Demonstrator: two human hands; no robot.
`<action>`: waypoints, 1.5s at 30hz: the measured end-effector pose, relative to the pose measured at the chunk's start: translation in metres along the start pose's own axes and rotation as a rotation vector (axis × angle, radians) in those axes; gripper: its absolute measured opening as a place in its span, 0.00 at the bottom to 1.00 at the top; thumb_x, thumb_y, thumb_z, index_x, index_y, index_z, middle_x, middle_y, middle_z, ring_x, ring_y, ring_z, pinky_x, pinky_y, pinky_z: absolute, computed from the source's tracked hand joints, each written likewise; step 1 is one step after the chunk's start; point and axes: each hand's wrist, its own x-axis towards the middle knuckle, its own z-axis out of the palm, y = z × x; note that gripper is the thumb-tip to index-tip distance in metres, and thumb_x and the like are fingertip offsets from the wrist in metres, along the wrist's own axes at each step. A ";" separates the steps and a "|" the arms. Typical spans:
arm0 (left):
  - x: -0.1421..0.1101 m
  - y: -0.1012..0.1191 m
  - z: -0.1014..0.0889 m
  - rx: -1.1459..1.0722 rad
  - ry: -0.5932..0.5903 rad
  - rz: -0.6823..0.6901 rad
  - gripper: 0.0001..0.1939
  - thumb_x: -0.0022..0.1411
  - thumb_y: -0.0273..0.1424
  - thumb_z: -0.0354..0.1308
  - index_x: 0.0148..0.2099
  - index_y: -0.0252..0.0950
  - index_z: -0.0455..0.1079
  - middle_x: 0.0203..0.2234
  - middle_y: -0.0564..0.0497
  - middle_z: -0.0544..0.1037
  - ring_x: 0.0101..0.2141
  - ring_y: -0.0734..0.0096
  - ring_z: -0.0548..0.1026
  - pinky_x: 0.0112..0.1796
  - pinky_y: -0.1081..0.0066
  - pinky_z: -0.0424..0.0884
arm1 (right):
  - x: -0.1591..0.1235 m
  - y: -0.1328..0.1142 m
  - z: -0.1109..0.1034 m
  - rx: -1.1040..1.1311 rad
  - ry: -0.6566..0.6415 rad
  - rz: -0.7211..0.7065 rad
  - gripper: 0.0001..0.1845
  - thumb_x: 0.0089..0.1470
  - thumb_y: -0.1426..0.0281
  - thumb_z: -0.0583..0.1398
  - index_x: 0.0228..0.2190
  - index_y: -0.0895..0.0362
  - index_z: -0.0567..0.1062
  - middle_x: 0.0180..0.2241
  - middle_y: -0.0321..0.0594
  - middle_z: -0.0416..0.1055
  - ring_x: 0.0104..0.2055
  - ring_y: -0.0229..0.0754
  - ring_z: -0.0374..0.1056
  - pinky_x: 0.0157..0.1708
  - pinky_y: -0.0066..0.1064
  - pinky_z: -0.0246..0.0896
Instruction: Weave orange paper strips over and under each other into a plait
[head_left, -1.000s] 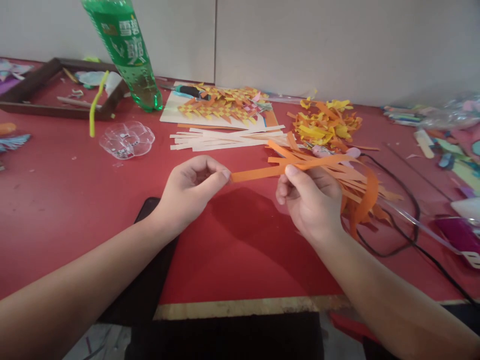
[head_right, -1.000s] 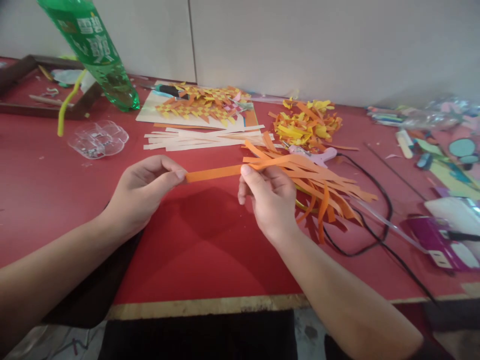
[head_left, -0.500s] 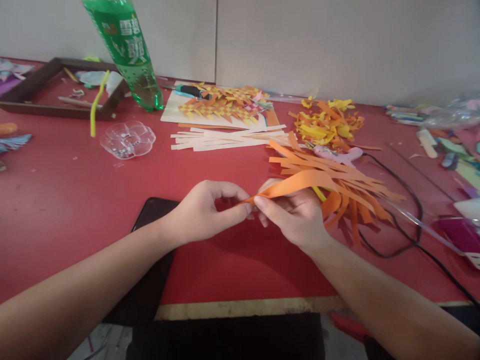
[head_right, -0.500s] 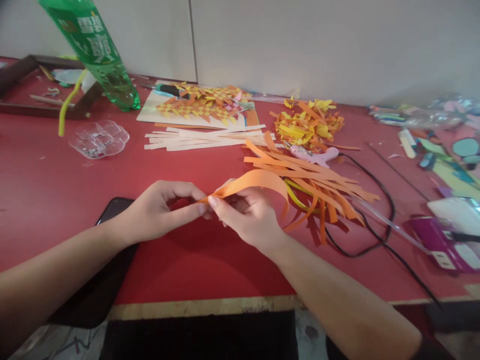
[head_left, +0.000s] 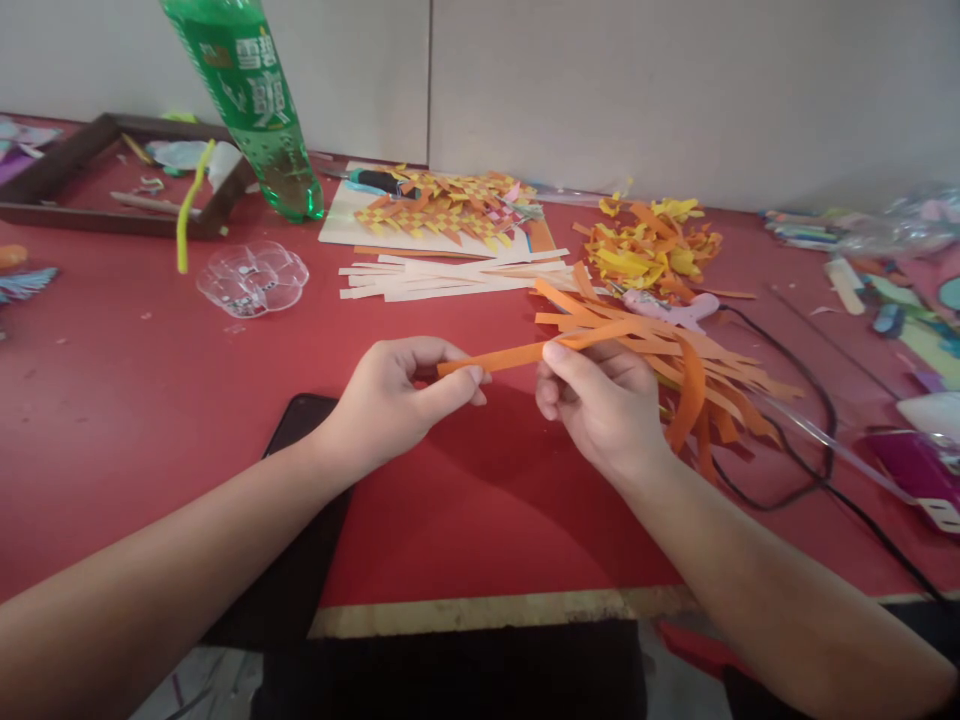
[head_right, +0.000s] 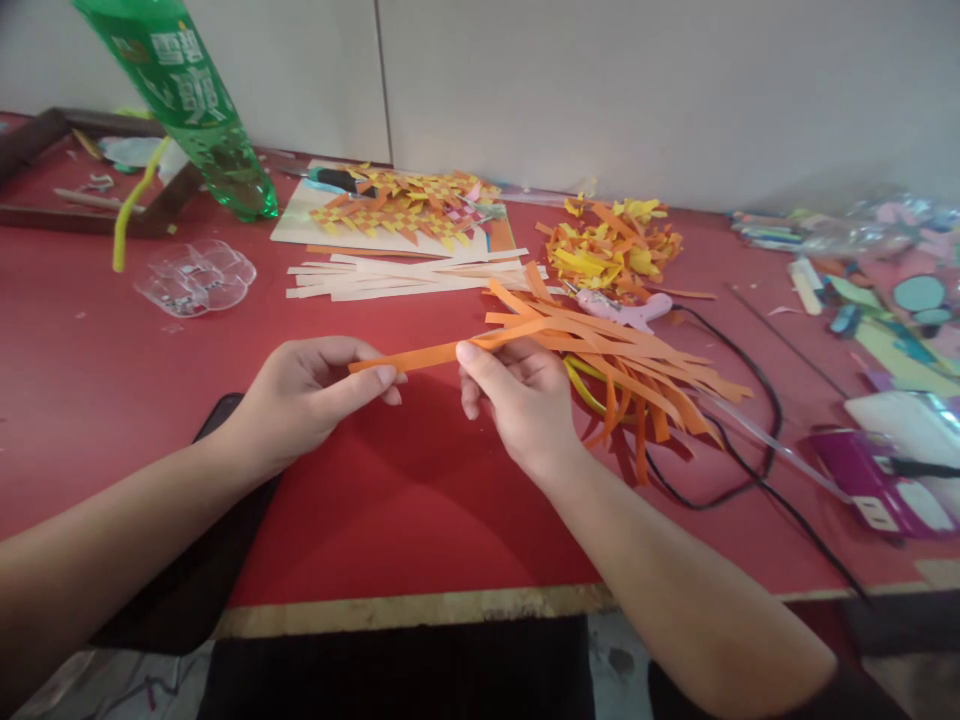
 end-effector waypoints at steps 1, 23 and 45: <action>0.000 -0.001 0.000 -0.030 0.021 -0.006 0.10 0.61 0.36 0.62 0.30 0.36 0.76 0.26 0.53 0.82 0.30 0.72 0.77 0.33 0.75 0.70 | 0.001 -0.001 0.001 0.010 0.028 -0.001 0.11 0.47 0.67 0.69 0.21 0.56 0.74 0.18 0.31 0.69 0.16 0.30 0.62 0.12 0.22 0.57; 0.000 -0.001 0.001 0.000 -0.065 0.049 0.08 0.54 0.36 0.70 0.32 0.37 0.79 0.28 0.54 0.82 0.31 0.73 0.75 0.34 0.74 0.69 | -0.014 -0.007 0.007 -0.197 -0.252 -0.051 0.08 0.51 0.71 0.67 0.22 0.58 0.76 0.19 0.32 0.69 0.17 0.31 0.64 0.15 0.23 0.63; -0.001 0.003 0.000 0.019 -0.065 0.061 0.11 0.57 0.38 0.67 0.30 0.35 0.77 0.26 0.53 0.81 0.28 0.75 0.75 0.32 0.76 0.69 | -0.010 -0.001 -0.004 -0.109 -0.221 -0.023 0.10 0.52 0.67 0.68 0.23 0.56 0.76 0.17 0.31 0.69 0.15 0.31 0.63 0.14 0.23 0.60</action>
